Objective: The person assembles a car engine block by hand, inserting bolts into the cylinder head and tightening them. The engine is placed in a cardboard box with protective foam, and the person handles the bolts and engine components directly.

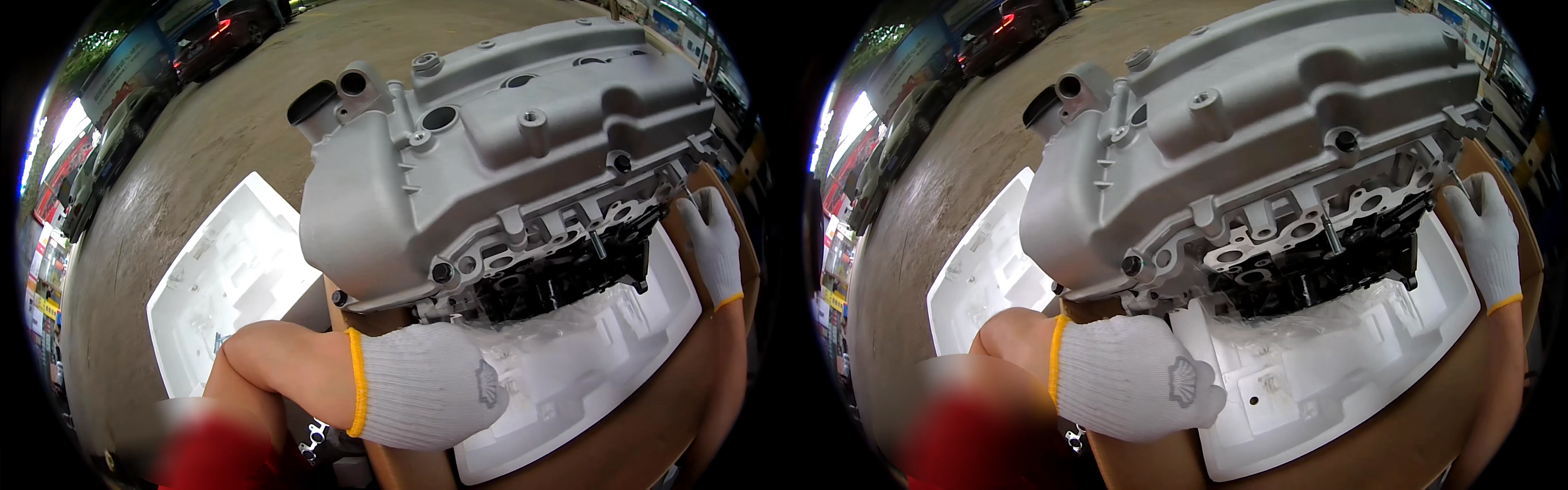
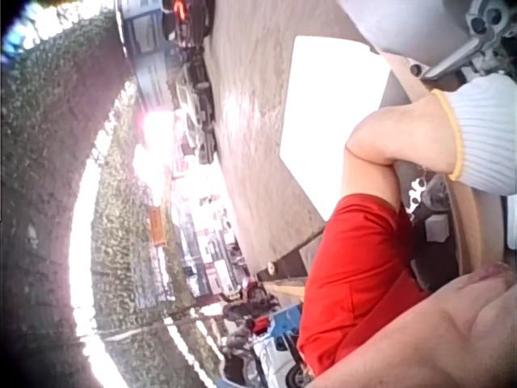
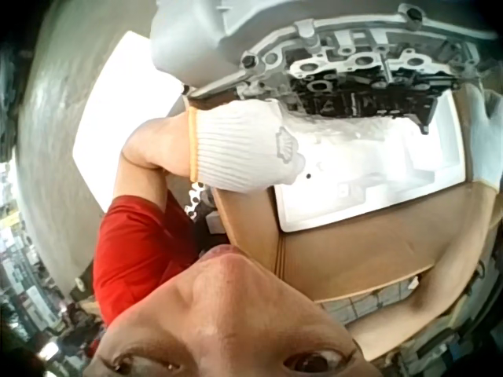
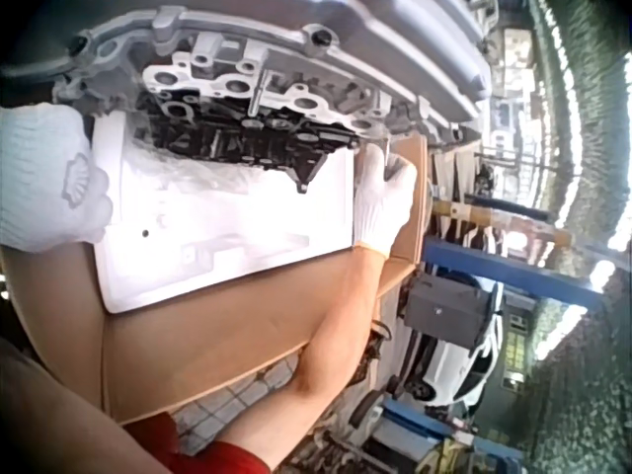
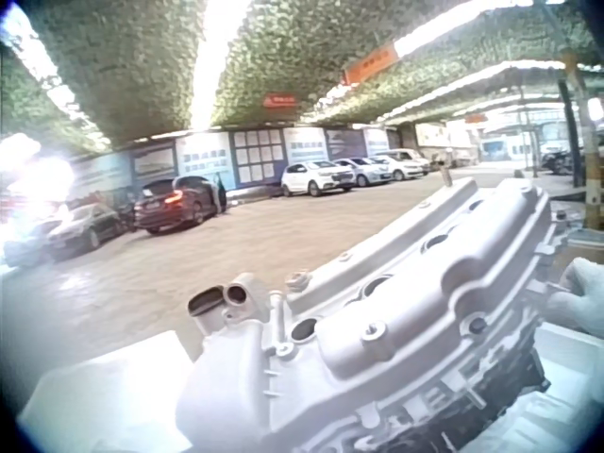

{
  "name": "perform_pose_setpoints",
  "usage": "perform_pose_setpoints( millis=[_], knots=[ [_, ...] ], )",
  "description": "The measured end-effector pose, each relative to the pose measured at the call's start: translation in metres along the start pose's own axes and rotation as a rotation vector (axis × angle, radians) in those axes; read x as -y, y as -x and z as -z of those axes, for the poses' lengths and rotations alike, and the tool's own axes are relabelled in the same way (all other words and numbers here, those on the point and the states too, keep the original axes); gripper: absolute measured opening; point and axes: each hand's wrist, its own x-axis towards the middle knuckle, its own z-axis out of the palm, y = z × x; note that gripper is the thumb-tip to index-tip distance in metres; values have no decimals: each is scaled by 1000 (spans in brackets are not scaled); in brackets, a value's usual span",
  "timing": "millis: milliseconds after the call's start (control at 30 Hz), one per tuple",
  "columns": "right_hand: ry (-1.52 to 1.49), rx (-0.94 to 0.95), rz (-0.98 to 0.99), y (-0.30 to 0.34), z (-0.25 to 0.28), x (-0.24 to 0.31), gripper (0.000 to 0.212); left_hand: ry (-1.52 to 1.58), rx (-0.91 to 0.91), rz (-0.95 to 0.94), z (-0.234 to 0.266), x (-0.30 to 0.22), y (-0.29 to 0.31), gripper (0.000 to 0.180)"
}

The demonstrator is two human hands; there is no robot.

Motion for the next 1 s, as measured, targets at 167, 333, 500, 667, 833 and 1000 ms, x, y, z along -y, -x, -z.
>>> perform_pose_setpoints(
  millis=[167, 333, 500, 667, 833, 1000],
  knots=[
    [-118, 162, -11, 7, 36, 10, 38, 1244, -406, 460, -24, -17, 43, 24],
    [-1, 126, -15, 3, 20, 19, 48, 80, 101, 350, 46, -25, -19, 17],
    [263, -50, 243, 5, 24, 0, 49, -127, 282, 90, 40, -10, -11, 15],
    [-214, 261, -132, 3, 32, 22, 50, -163, 69, 150, 13, -10, 4, 21],
    [249, -177, 296, 4, 19, 2, 51, -105, 272, 156, 15, -4, 8, 21],
    [-172, 253, -143, -1, 34, 13, 49, -71, 380, 166, 36, -7, -6, 24]
  ],
)
